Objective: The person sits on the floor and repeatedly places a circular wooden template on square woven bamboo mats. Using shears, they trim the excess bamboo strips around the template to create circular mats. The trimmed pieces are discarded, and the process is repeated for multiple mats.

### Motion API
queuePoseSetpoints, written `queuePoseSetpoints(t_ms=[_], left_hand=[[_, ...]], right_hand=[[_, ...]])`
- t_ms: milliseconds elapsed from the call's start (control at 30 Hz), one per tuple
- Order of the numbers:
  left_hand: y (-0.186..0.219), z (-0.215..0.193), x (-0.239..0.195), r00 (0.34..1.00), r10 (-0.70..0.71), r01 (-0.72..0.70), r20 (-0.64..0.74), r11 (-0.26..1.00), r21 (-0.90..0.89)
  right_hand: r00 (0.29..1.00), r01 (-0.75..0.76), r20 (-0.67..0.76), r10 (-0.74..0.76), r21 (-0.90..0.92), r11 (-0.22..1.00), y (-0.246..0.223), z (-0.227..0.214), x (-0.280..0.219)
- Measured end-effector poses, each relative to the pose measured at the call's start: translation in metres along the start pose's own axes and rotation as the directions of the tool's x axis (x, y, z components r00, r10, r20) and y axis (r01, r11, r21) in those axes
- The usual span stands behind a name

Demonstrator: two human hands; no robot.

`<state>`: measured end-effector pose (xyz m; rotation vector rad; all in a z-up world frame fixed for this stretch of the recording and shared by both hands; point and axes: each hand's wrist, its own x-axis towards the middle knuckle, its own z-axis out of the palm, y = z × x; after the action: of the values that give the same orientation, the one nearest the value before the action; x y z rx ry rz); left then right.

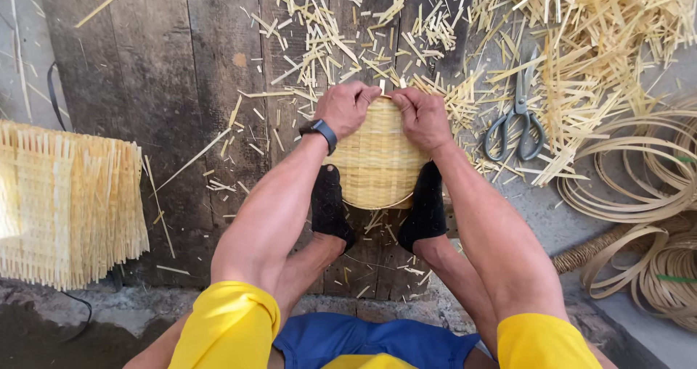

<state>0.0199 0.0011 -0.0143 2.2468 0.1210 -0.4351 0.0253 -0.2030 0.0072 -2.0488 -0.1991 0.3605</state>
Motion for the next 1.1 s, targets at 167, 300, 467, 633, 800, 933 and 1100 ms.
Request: queuePoseSetpoints(t_ms=[167,300,467,633,800,933,1100], left_hand=[[-0.009,-0.003,0.01,0.994,-0.096,0.102,0.052,0.987,-0.125],[-0.021,0.004,0.012,0.999,-0.029,0.023,-0.027,0.979,-0.202],[-0.036,0.012,0.015,0.998,0.028,-0.046,-0.06,0.947,-0.318],[-0.022,0.001,0.012,1.0,-0.018,0.021,0.012,0.954,-0.299],[-0.016,-0.003,-0.012,0.998,-0.007,0.0,0.062,0.993,0.114],[-0.003,-0.011,-0.006,0.987,-0.062,0.032,0.151,0.98,0.195],[-0.018,-0.005,-0.002,0.987,-0.095,0.069,0.132,0.979,0.191]], right_hand=[[0.999,-0.017,-0.051,0.009,-0.165,0.986,0.004,0.0,-0.01],[0.998,-0.037,-0.061,0.023,-0.246,0.969,0.025,0.002,-0.027],[0.941,-0.328,0.146,0.307,0.158,0.931,0.054,0.008,-0.023],[0.944,-0.312,0.127,0.304,0.046,0.949,0.025,0.0,-0.022],[0.959,0.238,0.276,-0.066,-0.654,0.719,-0.023,0.008,-0.082],[0.854,0.52,0.424,-0.3,-0.699,0.491,-0.049,0.051,-0.132],[0.825,0.523,0.329,-0.459,-0.752,0.402,-0.021,0.071,-0.136]])
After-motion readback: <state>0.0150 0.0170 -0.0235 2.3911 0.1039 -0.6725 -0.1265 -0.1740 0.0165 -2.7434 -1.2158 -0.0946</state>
